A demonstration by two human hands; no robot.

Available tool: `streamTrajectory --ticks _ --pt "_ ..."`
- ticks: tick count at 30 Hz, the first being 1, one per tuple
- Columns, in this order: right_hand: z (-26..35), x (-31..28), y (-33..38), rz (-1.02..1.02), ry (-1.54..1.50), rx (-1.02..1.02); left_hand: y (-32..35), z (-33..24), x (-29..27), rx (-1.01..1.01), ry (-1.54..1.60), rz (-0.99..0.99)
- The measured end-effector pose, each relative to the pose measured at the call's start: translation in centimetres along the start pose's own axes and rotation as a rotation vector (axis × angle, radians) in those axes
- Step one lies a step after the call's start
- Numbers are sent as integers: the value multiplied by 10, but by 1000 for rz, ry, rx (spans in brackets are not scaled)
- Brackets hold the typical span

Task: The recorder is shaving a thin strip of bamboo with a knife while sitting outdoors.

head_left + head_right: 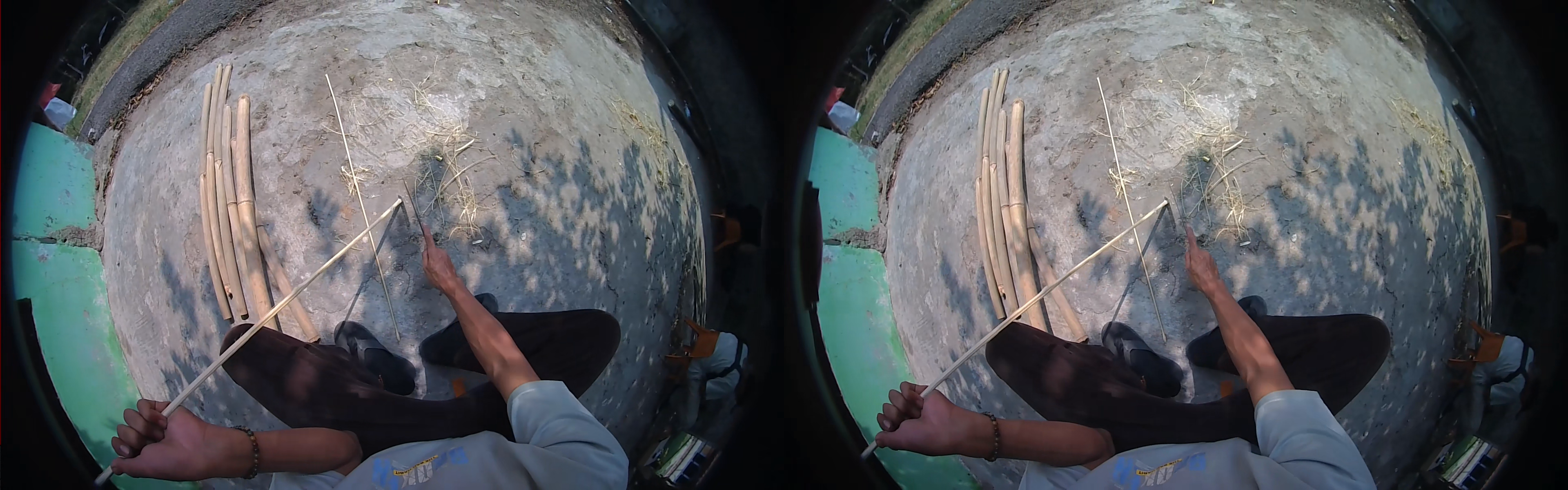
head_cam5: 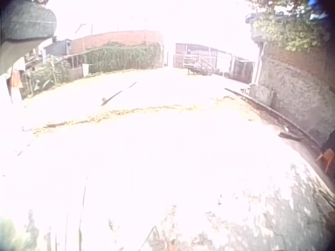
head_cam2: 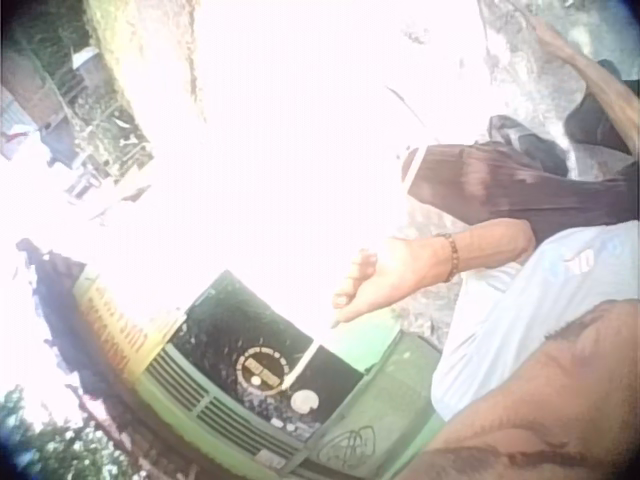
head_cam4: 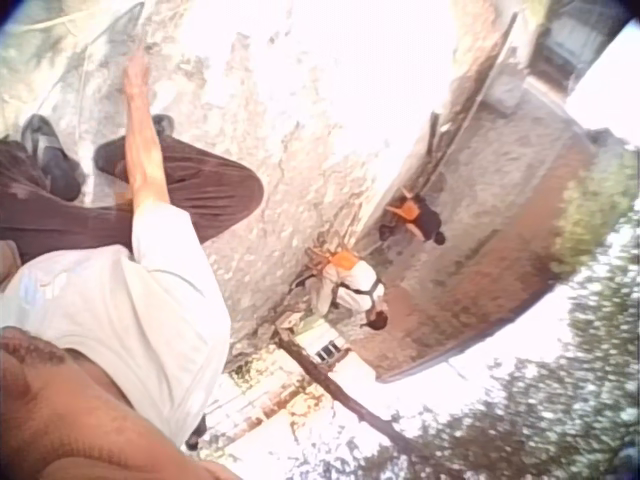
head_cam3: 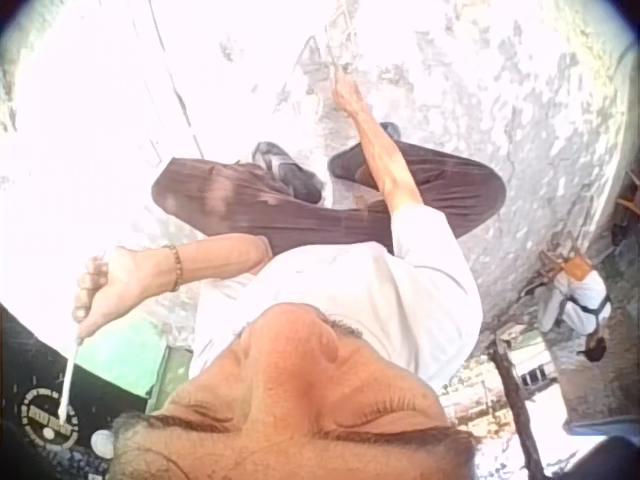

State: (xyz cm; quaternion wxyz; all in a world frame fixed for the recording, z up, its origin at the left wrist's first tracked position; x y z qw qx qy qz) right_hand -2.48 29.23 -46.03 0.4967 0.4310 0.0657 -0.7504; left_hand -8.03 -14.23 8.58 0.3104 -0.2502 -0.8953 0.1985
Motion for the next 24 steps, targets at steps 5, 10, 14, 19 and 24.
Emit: streamTrajectory --ticks 5,10,14,19,24 --pt "91 -21 23 57 -104 -301 -6 -6 4 21 -21 -23" --pt "68 -6 -14 96 68 -225 -15 6 -1 14 -34 -60" --pt "-22 -9 -44 15 221 23 2 15 13 -31 -24 -40" --pt "86 -17 1 113 4 -188 -11 -10 0 63 -47 -84" --pt "15 -13 -30 67 193 -71 10 2 20 37 -47 -101"
Point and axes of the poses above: each hand's wrist, its own y-axis away from the middle knuckle, its own x-axis out of the palm, z = x × y, the point moved 10 cm from there along -y, towards the middle knuckle, and after that the axes turned 10 degrees about x, right-handed, at the moved point
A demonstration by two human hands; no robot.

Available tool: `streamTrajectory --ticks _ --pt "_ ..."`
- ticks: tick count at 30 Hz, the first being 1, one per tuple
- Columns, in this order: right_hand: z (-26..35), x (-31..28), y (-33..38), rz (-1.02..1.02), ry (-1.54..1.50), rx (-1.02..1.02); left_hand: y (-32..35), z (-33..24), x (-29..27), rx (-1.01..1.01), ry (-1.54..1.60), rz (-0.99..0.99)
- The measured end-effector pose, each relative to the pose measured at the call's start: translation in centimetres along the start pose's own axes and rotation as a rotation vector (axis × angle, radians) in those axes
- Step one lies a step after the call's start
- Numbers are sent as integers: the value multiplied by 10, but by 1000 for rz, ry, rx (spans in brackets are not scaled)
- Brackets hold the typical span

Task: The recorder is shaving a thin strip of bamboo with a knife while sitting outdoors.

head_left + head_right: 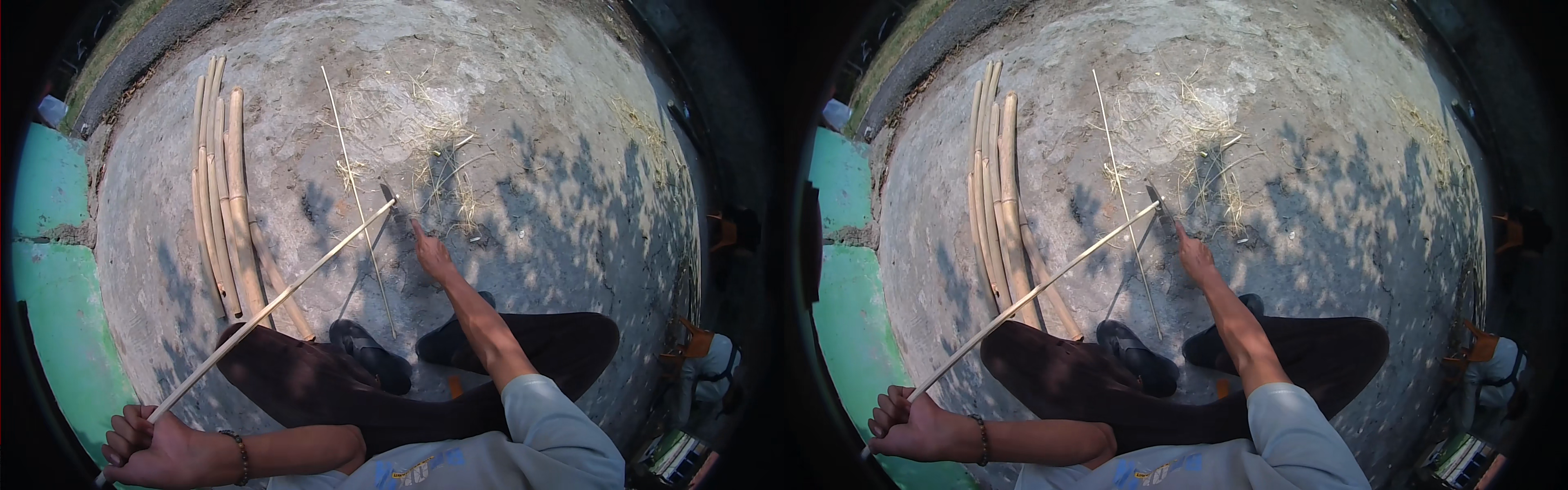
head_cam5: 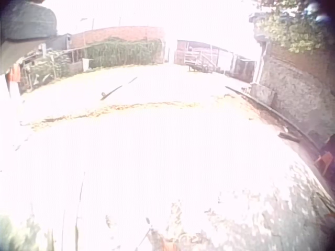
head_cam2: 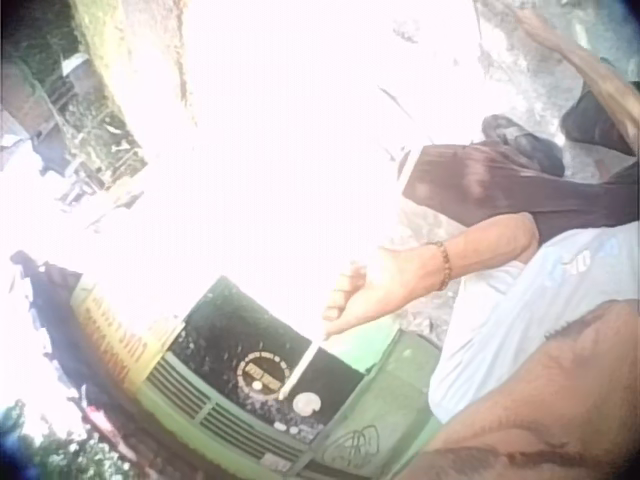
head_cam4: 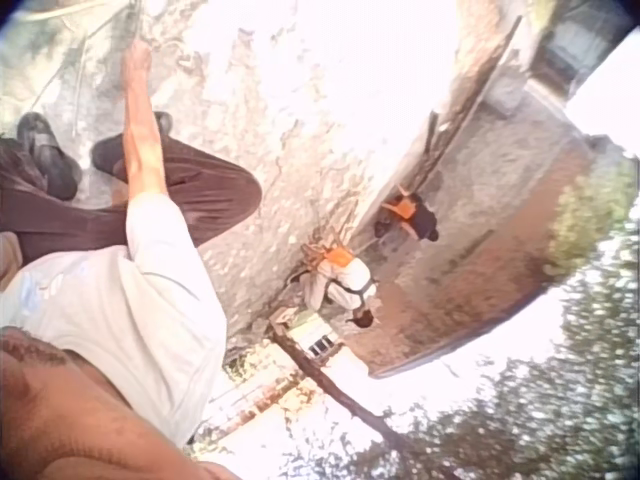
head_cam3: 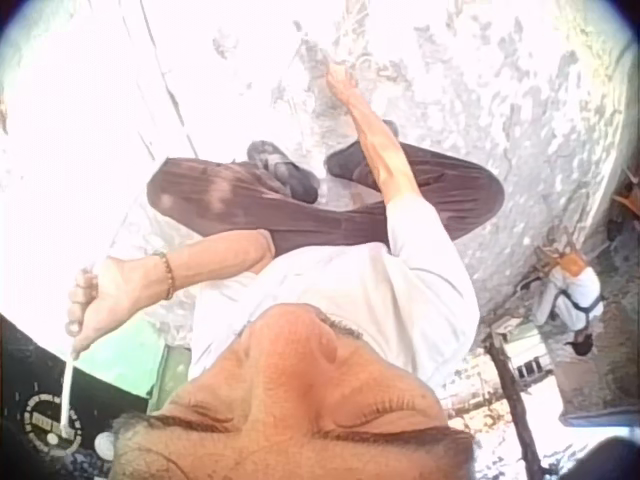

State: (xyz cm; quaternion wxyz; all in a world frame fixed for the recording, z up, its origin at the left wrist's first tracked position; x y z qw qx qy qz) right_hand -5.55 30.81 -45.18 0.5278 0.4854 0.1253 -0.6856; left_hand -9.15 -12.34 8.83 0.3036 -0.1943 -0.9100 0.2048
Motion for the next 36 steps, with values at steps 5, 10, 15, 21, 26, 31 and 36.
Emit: streamTrajectory --ticks 5,10,15,21,26,31,36 --pt "57 -19 13 139 -7 -189 -25 -15 -4 74 47 167" --pt "-13 -12 -12 85 25 16 -9 -8 13 33 50 182" --pt "32 -3 10 70 -84 -145 -3 -15 15 46 -35 158" --pt "35 -1 10 43 -61 -66 -11 2 3 -34 8 109" --pt "85 -17 51 65 -43 -177 -9 -13 2 22 -3 121" --pt "18 -17 35 173 24 -23 -2 -9 6 -37 43 86" --pt "66 -31 42 68 -120 -291 -5 -6 5 -26 40 106"
Point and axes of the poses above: each hand's wrist, its own y-axis away from the middle knuckle, its own x-axis out of the palm, z = x × y, the point moved 10 cm from there along -y, towards the middle knuckle, and after that the axes turned 10 degrees about x, right-handed, at the moved point
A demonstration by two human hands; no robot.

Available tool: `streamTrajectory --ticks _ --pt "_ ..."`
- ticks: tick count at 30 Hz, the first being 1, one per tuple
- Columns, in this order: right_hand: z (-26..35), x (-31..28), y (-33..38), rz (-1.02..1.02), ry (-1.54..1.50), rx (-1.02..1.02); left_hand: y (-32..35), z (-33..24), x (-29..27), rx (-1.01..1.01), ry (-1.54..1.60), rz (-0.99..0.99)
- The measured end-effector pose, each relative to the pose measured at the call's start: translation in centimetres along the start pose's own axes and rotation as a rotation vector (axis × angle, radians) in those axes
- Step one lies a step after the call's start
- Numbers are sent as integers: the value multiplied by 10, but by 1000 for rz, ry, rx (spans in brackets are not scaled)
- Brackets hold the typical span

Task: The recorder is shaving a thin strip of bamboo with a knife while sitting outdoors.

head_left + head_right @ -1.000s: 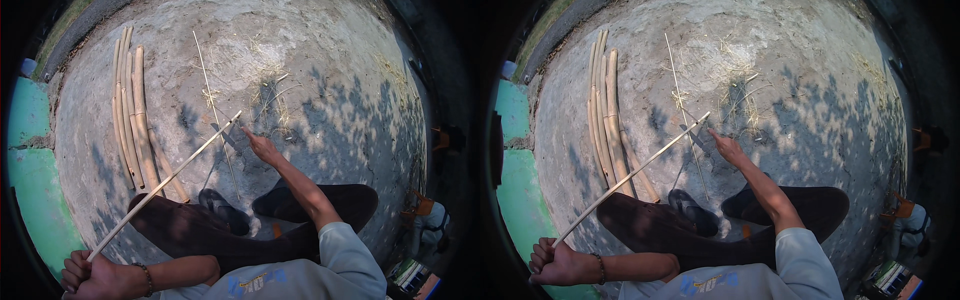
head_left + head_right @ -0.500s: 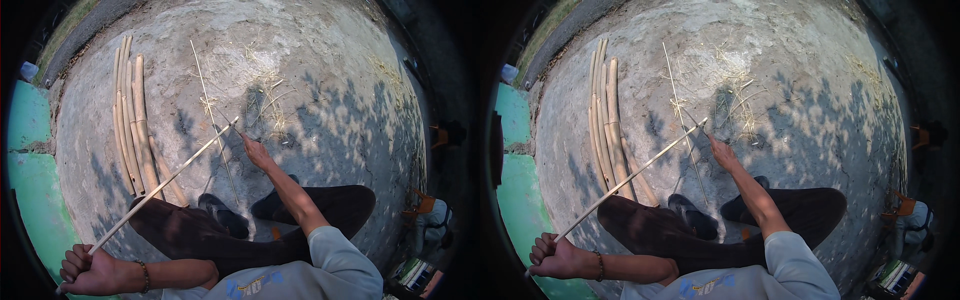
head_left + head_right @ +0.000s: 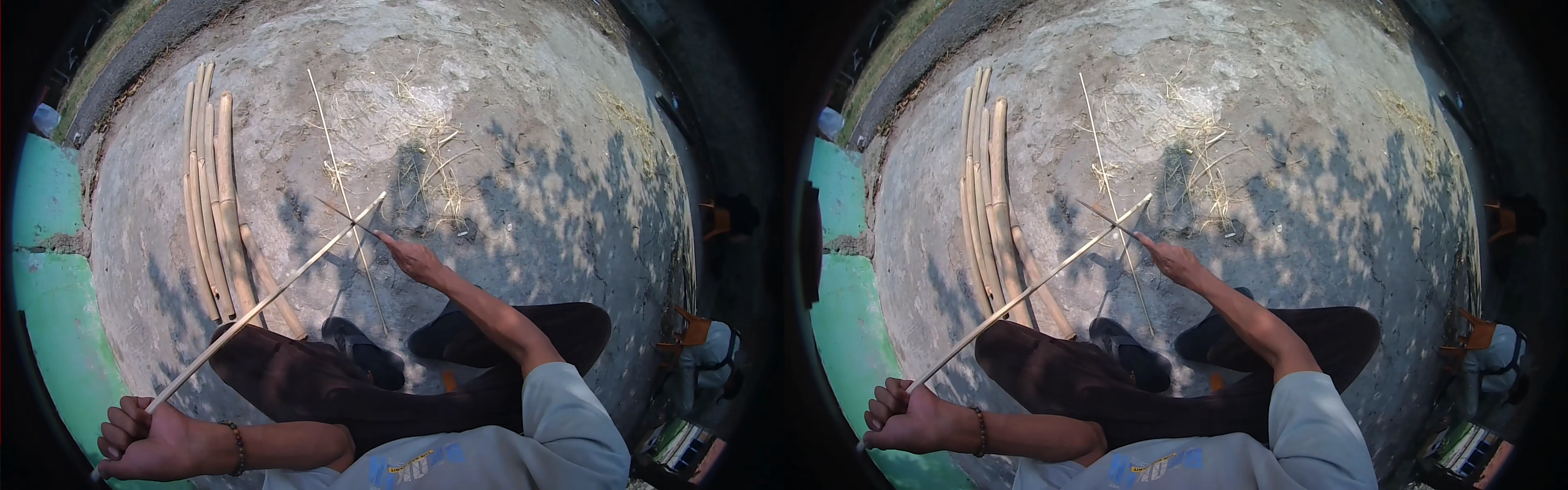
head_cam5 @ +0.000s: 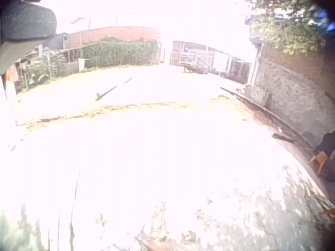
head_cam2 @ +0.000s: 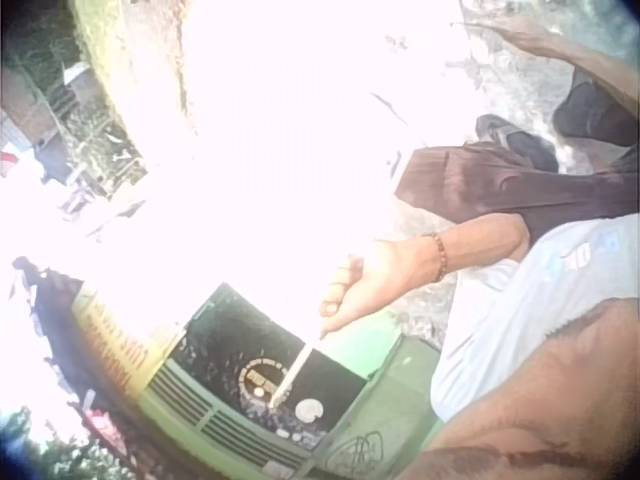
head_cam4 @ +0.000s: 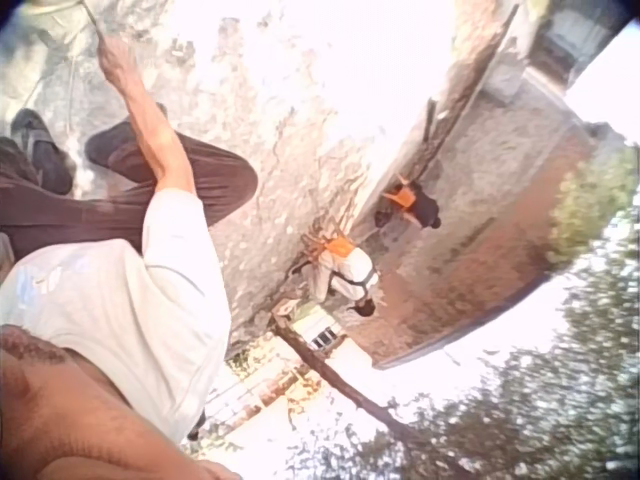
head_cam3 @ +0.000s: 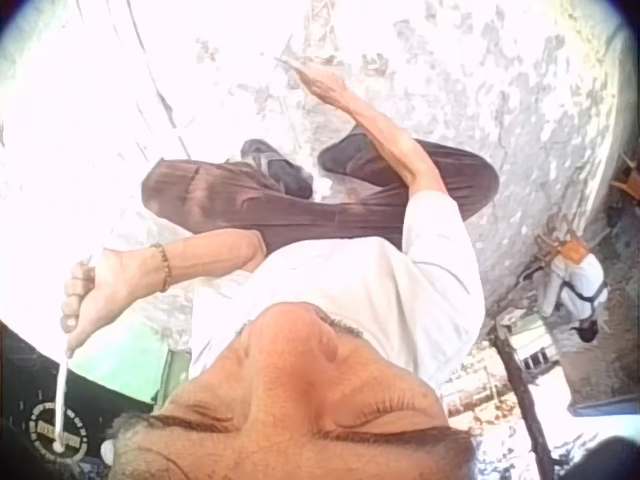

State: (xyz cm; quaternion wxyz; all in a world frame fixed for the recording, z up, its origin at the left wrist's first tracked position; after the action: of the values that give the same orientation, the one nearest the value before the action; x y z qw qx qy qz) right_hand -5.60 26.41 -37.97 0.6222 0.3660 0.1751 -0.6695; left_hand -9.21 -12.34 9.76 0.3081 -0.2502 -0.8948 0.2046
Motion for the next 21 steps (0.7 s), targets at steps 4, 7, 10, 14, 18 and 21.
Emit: streamTrajectory --ticks 4,7,10,14,18,21 --pt "-49 7 -17 55 227 261 4 2 2 -4 -28 -32" --pt "-31 16 -9 101 207 229 -5 -6 -2 24 -35 -22" --pt "-33 15 3 25 142 -17 -4 -6 3 6 0 9" --pt "-78 11 -3 122 215 276 -4 -1 10 2 -9 18" --pt "-85 -5 -2 90 209 200 1 -7 15 55 -31 15" --pt "-74 -7 6 163 239 213 -7 -7 10 26 -16 61"
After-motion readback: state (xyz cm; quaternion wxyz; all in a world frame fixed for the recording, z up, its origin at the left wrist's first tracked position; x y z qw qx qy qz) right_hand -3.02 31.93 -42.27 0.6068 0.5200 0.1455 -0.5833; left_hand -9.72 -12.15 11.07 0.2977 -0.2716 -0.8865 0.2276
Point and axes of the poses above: each hand's wrist, its own y-axis away from the middle knuckle, its own x-axis out of the palm, z = x × y, the point moved 10 cm from there along -y, towards the middle knuckle, and after that the axes turned 10 degrees about x, right-handed, at the moved point
